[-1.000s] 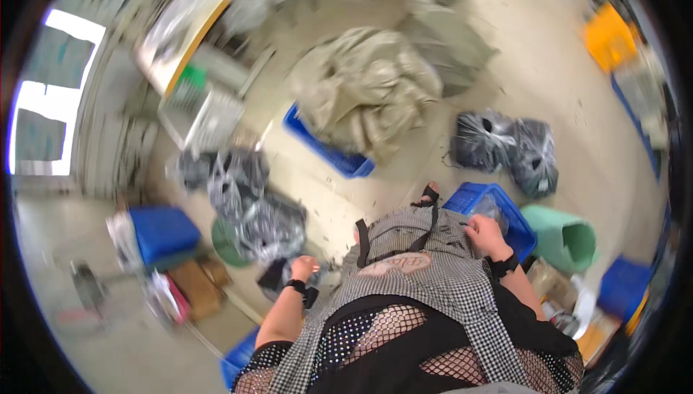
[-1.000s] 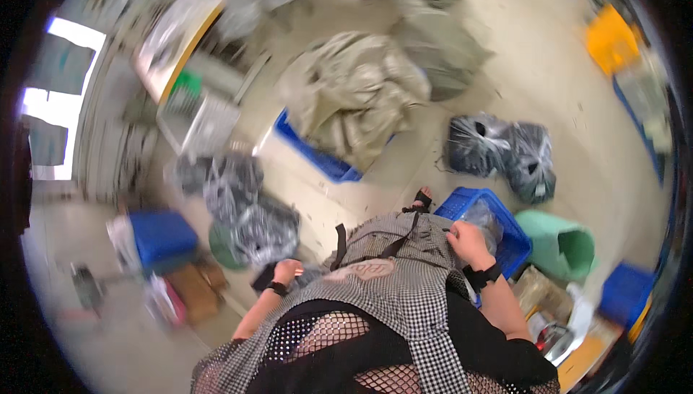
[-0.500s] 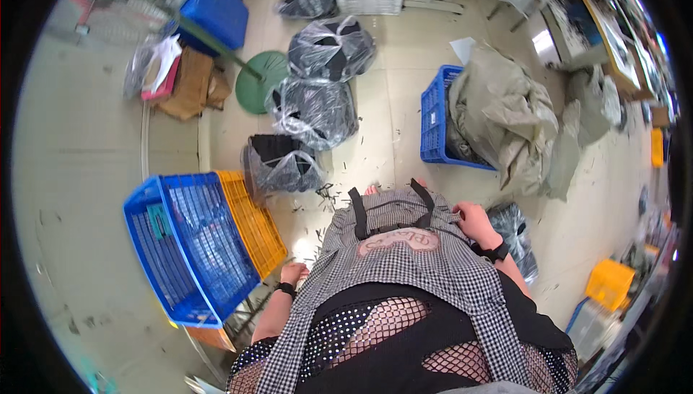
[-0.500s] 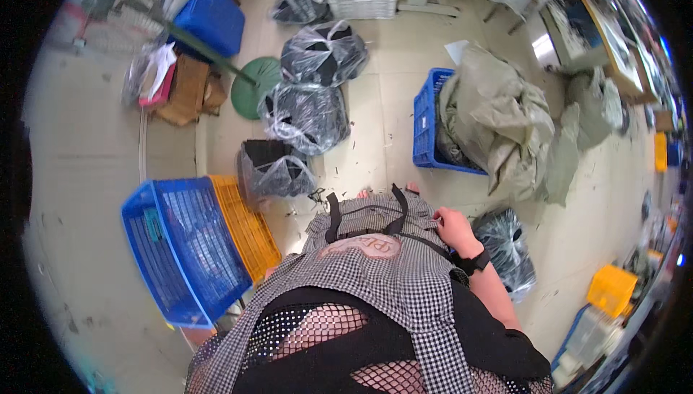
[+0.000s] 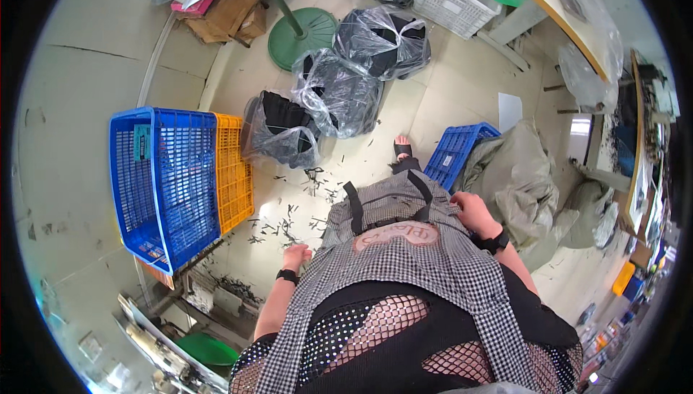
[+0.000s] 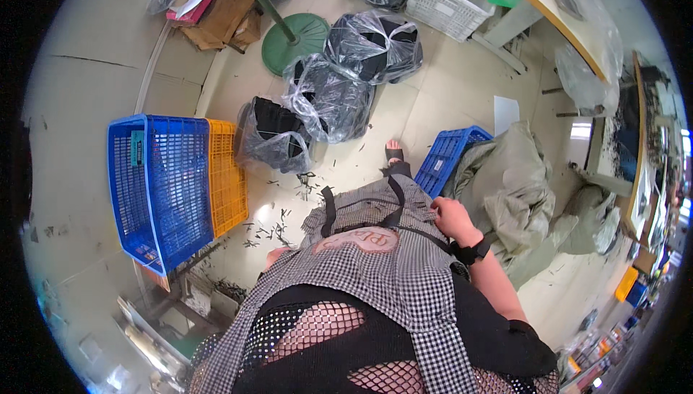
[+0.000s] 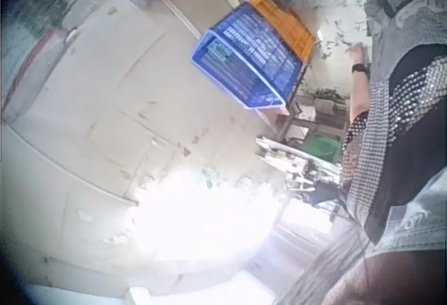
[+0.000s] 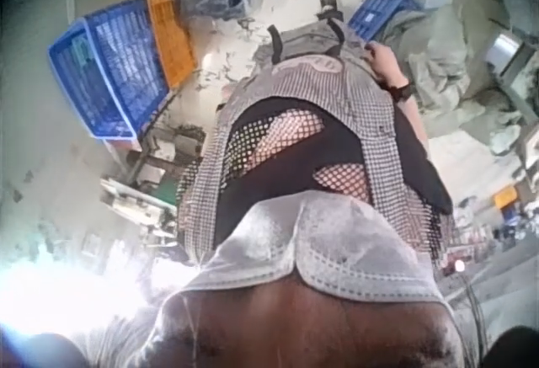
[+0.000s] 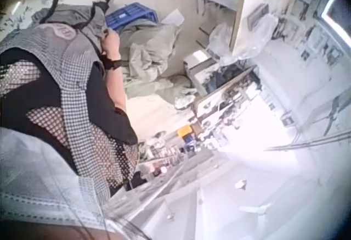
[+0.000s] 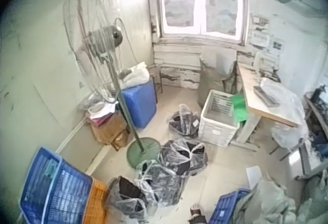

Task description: The worker retrieves a bag of shoe components, unpacks them at a workstation, and begins feeding them into a specialized shoe-manufacturing machine.

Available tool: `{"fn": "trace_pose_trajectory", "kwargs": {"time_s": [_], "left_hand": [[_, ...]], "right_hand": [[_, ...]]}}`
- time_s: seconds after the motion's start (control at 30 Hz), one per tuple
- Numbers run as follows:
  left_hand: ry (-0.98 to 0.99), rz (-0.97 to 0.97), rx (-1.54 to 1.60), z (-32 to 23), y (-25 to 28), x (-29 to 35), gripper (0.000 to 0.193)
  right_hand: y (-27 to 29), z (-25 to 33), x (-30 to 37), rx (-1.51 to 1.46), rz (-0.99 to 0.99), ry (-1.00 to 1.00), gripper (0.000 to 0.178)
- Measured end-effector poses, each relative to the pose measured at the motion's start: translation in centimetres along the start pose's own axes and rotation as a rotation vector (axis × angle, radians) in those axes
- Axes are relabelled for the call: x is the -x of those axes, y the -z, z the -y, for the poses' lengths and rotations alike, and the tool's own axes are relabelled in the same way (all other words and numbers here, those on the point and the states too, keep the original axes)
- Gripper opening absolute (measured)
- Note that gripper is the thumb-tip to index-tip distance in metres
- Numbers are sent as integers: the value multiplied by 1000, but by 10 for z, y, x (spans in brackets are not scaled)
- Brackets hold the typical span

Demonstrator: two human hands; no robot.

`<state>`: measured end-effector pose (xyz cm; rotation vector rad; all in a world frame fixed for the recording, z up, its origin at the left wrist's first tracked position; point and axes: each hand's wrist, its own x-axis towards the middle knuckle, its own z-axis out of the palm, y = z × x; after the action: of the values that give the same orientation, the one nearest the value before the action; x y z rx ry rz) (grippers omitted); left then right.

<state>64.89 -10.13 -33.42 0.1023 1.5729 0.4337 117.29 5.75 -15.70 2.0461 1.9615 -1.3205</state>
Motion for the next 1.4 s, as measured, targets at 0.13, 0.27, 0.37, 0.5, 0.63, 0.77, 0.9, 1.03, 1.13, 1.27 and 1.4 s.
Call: {"fn": "trace_pose_trajectory", "kwargs": {"time_s": [0.13,0.27,0.37,0.5,0.63,0.77,0.9,1.03,1.13,1.27,1.4], "left_hand": [[-267,30,-477,-43,-96,36,20],[-724,-41,-1117,-4,-123,4,22],[-558,-161,-1109,-19,-160,24,30],[-471,-118,-1018,-44,-199,56,27],[-433,-180,-1157,-32,-221,61,21],[-394,-289,-620,-1,-228,65,27],[-273,-249,-368,26,-237,65,29],[-135,-231,49,81,-228,62,26],[-153,-317,-293,13,-246,91,23],[-320,-185,-1098,-7,-215,90,20],[-6,-253,-54,-42,-183,39,22]], "right_hand": [[59,-13,-32,70,39,-5,14],[97,-31,-62,53,73,40,15],[111,-49,-80,107,93,82,15],[121,-59,-100,95,131,138,15],[123,-67,-114,97,171,225,14],[127,-64,-129,126,212,282,14],[131,-63,-146,155,218,372,15],[127,-37,-163,161,326,305,16],[111,-54,-176,170,291,321,17],[75,-54,-174,286,427,447,29],[21,-84,-170,259,606,368,42]]}}
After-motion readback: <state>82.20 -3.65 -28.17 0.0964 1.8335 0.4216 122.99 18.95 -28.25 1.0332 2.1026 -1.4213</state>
